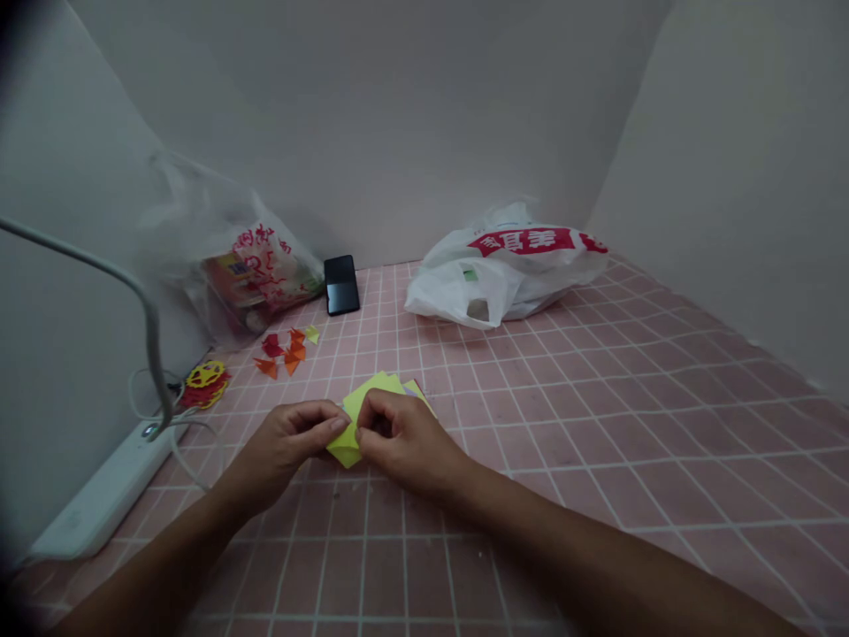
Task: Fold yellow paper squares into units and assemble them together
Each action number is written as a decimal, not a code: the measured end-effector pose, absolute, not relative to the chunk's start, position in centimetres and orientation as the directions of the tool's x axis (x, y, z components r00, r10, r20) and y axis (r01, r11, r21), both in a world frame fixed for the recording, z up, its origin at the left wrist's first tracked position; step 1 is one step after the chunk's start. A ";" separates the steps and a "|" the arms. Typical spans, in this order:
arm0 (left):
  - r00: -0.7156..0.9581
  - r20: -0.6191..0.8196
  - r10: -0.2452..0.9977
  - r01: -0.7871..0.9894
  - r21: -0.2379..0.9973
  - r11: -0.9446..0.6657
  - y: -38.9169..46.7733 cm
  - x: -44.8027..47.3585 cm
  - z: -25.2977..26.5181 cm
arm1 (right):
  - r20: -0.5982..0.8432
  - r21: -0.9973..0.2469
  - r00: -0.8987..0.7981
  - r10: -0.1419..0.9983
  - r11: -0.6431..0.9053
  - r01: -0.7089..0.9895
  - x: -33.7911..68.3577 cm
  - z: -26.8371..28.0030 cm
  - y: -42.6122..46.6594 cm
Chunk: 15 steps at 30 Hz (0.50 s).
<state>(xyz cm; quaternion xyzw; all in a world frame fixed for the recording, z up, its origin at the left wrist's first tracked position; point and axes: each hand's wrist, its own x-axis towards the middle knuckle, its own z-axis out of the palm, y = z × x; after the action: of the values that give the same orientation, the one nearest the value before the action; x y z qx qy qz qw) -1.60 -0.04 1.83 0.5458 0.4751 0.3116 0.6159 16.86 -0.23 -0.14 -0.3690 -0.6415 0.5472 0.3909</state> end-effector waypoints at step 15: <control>0.364 -0.168 0.916 0.231 0.969 0.086 -0.2 -1.5 1.7 | 0.071 -0.983 -0.412 0.908 0.134 0.125 16.7 0.1 -0.5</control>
<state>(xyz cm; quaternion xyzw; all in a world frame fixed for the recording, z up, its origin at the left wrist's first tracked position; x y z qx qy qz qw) -1.46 -0.20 1.74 0.6037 0.4748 0.3041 0.5635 16.72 -0.50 0.06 -0.3947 -0.6547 0.5268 0.3717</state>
